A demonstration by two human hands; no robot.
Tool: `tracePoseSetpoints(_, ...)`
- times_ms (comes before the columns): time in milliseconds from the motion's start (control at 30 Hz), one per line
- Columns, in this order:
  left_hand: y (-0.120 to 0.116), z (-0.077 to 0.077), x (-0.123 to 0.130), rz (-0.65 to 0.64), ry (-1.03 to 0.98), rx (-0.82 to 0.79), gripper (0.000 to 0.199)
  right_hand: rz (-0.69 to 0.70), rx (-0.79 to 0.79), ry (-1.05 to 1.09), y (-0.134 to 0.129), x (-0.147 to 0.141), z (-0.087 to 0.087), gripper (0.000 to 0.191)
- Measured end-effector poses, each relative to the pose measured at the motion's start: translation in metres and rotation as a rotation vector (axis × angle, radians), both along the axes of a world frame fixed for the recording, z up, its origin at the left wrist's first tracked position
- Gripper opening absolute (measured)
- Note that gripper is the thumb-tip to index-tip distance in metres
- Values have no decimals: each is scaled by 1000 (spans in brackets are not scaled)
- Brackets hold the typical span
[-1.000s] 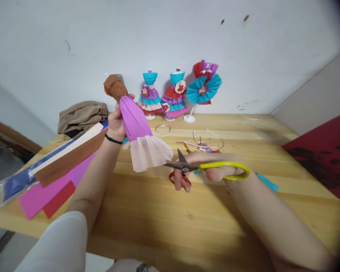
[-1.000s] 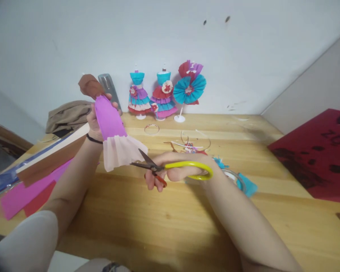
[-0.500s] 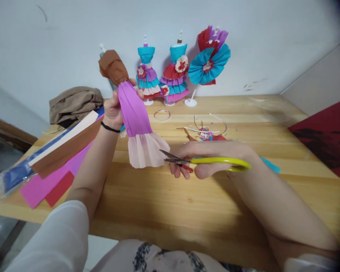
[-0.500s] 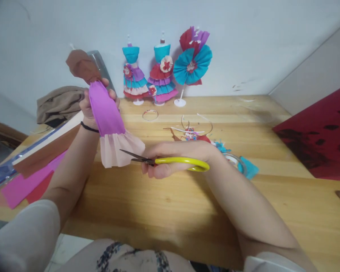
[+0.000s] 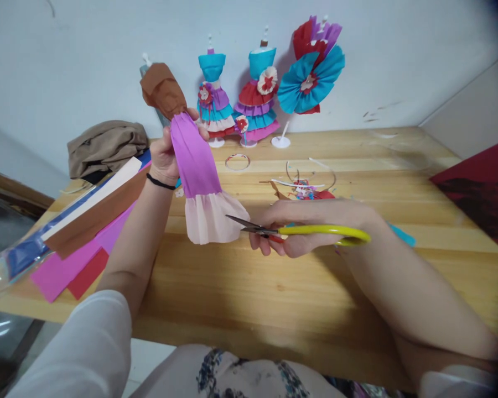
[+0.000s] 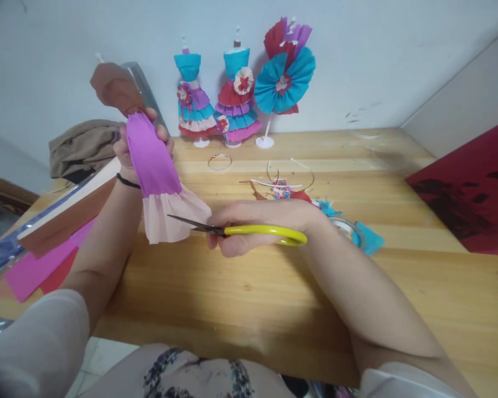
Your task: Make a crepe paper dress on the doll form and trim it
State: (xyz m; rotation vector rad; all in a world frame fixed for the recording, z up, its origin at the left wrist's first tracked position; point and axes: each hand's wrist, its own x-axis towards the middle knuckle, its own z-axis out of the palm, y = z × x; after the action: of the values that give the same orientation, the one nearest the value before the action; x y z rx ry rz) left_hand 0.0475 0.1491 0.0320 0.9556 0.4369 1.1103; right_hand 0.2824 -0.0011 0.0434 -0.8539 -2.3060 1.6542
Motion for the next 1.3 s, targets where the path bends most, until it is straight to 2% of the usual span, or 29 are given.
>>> tracePoseSetpoints(100, 6, -2, -1, 5, -5, -30, 91, 10, 6, 15, 1, 2, -5, 24)
tracePoseSetpoints(267, 14, -6, -1, -2, -48, 27, 63, 76, 29, 56, 5, 6, -10, 26)
tracePoseSetpoints(500, 18, -14, -4, -43, -23, 138, 45, 49, 32, 30, 5, 5, -7, 25)
tracePoseSetpoints(833, 20, -14, -3, -14, -32, 24, 50, 76, 104, -4, 9, 6, -9, 25)
tracePoseSetpoints(933, 20, -14, -3, -13, -35, 31, 53, 76, 105, -12, 10, 6, -9, 30)
tracePoseSetpoints(1100, 19, -15, -4, -66, 4, 121, 55, 75, 98, -60, 11, 6, -8, 24)
tracePoseSetpoints(1200, 18, -14, -4, -82, 41, 148, 56, 76, 85, -62, 12, 5, -8, 27)
tracePoseSetpoints(1300, 17, -12, -3, -98, 48, 141, 67, 90, 73, -57, 13, 7, -11, 29)
